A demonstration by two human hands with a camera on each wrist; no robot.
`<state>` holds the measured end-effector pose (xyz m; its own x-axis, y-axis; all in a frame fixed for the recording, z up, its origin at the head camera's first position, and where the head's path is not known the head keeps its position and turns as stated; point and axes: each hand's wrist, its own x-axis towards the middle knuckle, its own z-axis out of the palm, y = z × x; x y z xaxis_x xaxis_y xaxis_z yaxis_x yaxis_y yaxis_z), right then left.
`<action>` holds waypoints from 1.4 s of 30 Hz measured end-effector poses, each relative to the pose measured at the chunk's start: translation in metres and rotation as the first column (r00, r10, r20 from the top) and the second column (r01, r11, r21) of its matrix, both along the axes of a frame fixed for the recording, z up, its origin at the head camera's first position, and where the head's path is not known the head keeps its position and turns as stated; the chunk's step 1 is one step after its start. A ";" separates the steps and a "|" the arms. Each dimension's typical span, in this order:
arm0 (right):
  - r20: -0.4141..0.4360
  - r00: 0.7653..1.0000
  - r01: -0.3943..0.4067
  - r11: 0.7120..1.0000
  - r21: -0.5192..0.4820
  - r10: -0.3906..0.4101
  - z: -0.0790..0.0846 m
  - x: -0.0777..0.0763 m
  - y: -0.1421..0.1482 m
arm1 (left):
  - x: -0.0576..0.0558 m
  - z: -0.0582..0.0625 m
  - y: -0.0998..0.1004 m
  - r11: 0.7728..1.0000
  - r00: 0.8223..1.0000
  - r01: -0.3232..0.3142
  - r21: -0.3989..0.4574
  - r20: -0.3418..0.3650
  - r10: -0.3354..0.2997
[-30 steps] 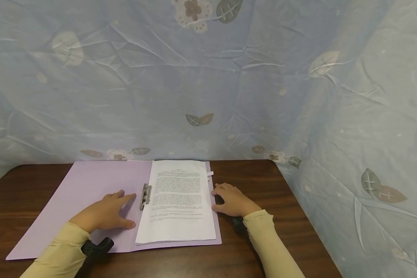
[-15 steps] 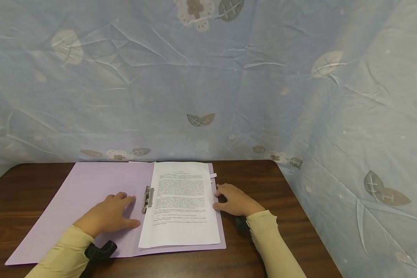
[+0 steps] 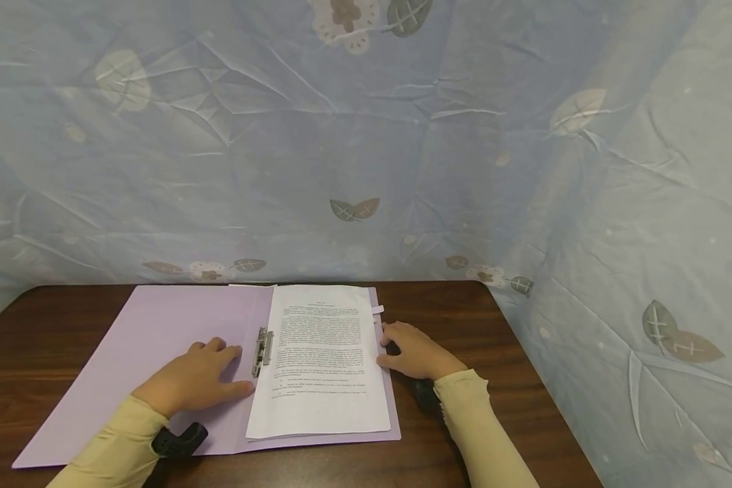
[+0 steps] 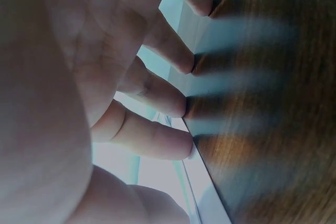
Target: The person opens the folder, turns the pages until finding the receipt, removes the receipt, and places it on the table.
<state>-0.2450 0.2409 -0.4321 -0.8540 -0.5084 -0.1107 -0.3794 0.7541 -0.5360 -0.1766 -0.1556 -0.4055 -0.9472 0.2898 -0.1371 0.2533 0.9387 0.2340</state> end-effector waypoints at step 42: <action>-0.023 1.000 0.011 1.000 -0.007 -0.011 0.001 -0.002 0.001 | 0.003 -0.005 0.008 0.996 0.997 -0.080 0.026 -0.013 0.080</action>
